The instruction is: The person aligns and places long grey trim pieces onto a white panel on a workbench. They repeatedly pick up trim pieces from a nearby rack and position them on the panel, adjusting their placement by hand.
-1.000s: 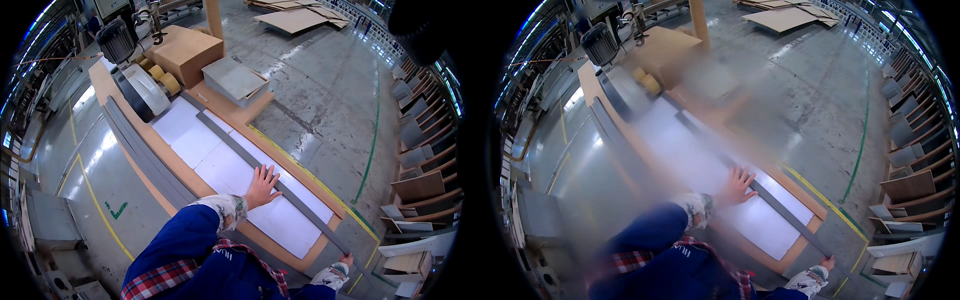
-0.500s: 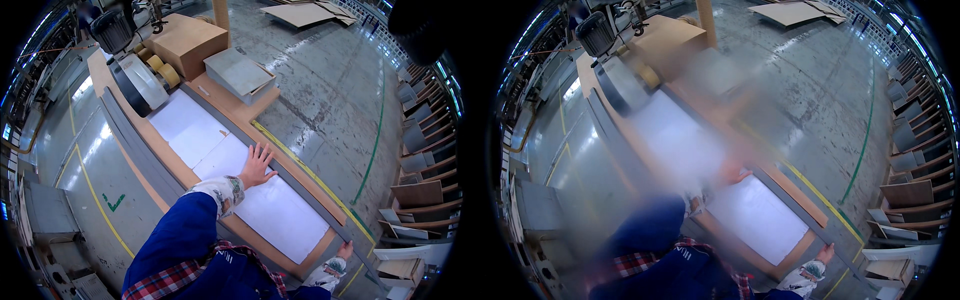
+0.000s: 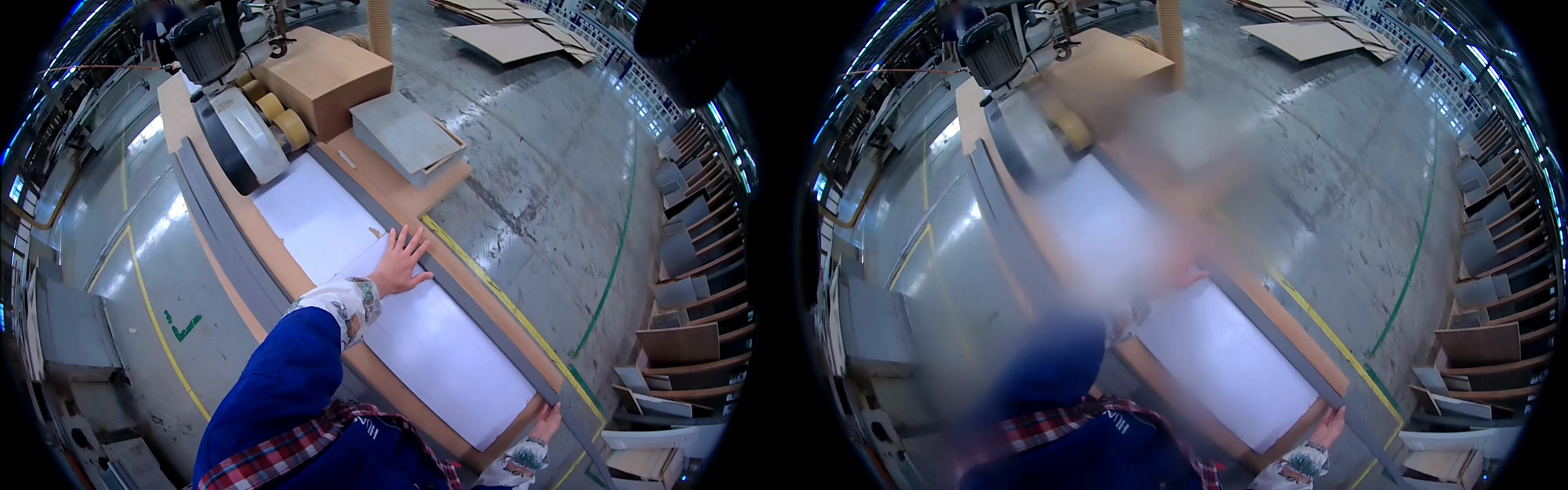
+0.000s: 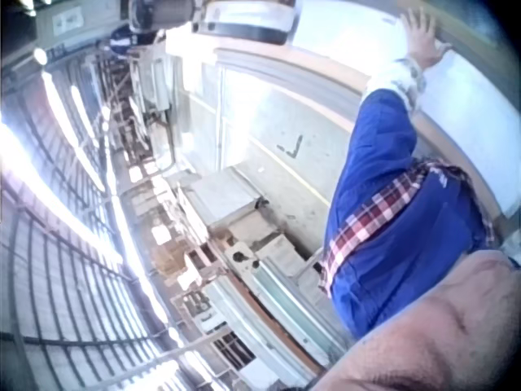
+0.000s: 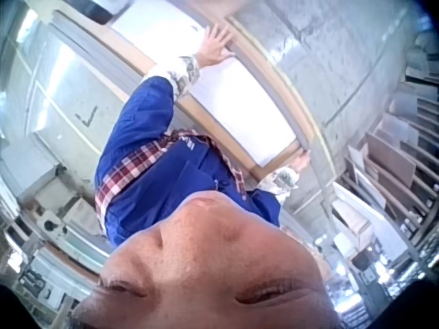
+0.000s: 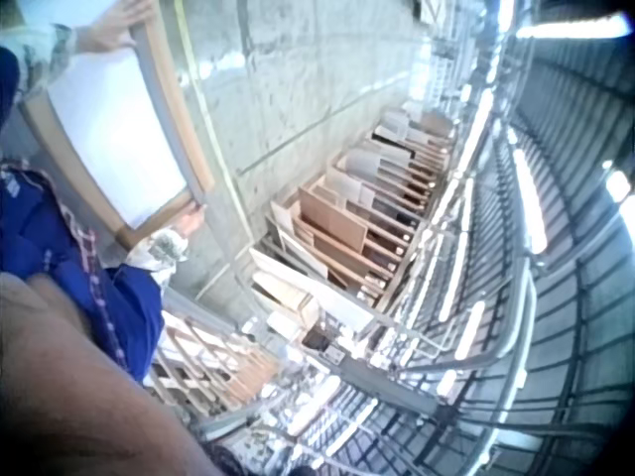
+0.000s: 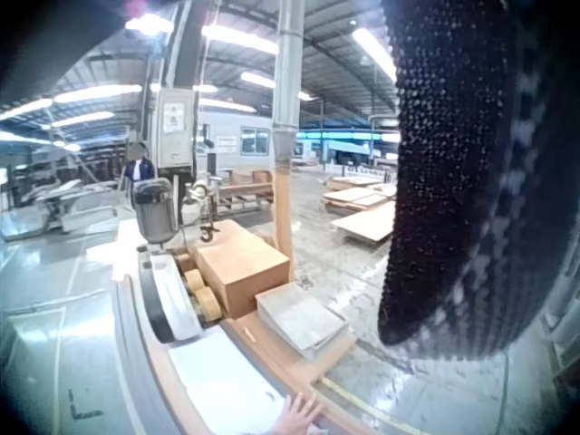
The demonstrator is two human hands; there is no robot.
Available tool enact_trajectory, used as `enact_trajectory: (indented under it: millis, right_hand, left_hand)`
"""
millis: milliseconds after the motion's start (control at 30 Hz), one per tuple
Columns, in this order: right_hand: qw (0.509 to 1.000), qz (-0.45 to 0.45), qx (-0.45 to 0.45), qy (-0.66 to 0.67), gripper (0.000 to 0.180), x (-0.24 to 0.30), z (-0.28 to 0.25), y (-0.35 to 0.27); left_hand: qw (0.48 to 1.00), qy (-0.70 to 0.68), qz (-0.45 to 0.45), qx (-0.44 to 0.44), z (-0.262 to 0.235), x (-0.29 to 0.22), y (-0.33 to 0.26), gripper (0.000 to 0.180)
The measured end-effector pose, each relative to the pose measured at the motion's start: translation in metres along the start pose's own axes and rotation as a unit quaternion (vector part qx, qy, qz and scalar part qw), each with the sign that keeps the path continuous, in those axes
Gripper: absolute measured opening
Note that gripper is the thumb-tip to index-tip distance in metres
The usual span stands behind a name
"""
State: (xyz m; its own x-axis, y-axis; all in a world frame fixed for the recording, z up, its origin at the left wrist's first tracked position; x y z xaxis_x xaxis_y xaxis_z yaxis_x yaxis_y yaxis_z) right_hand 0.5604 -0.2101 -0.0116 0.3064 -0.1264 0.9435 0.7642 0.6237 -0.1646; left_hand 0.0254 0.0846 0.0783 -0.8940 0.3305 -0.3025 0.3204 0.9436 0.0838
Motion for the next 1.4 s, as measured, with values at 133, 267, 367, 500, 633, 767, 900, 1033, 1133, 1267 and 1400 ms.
enact_trajectory:
  millis: [133,267,367,500,633,767,900,1033,1133,1267,1400]
  right_hand:
    - [0.998,0.039,-0.030,0.026,0.029,-0.007,0.022,-0.005]
    - [0.997,0.032,-0.051,-0.044,0.029,-0.004,0.043,-0.019]
    - [0.995,0.079,-0.044,-0.031,0.029,-0.032,0.039,-0.009]
    - [0.988,0.138,-0.059,-0.030,0.032,-0.043,0.064,-0.027]
    - [0.994,0.082,-0.053,-0.050,0.031,-0.034,0.087,-0.038]
    - [0.989,0.102,-0.070,-0.078,0.028,-0.030,0.115,-0.056]
    - [0.981,0.100,-0.010,-0.168,0.022,-0.025,0.152,-0.070]
    - [0.934,0.136,0.127,-0.305,0.022,-0.049,0.159,-0.062]
    - [0.900,0.125,0.199,-0.368,0.023,-0.048,0.202,-0.087]
    - [0.884,0.051,0.317,-0.340,0.016,-0.079,0.218,-0.139]
    - [0.842,-0.020,0.392,-0.369,0.014,-0.064,0.221,-0.246]
  left_hand:
    - [1.000,-0.020,0.011,-0.013,0.014,0.028,0.010,0.075]
    - [0.998,-0.009,-0.010,-0.055,0.014,0.045,0.011,0.076]
    - [0.994,-0.016,0.006,-0.109,0.018,0.065,0.018,0.075]
    - [0.991,-0.079,0.010,-0.112,0.021,0.090,0.022,0.075]
    - [0.983,-0.085,-0.008,-0.160,-0.010,0.072,0.016,0.072]
    - [0.979,-0.095,-0.020,-0.178,-0.024,0.071,0.006,0.070]
    - [0.975,-0.140,-0.021,-0.170,-0.012,0.084,0.006,0.068]
    - [0.976,-0.090,-0.023,-0.199,-0.015,0.066,0.009,0.061]
    - [0.971,-0.104,-0.042,-0.210,-0.005,0.076,0.003,0.060]
    - [0.970,-0.097,-0.026,-0.221,-0.013,0.066,-0.019,0.058]
    - [0.974,-0.098,-0.022,-0.201,-0.016,0.041,-0.066,0.056]
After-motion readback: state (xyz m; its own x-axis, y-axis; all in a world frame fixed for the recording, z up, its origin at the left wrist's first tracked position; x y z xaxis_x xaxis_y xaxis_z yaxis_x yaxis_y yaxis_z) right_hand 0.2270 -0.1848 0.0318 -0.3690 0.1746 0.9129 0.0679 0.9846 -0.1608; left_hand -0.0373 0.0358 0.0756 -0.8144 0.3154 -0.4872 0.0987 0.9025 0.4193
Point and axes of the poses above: each hand's wrist, its own y-axis towards the middle knuckle, its own z-axis out of the palm, x = y × z, the point moved 9 cm from there along y, towards the middle knuckle, and after that the axes turned 6 degrees about -z, right-handed, at the moved point
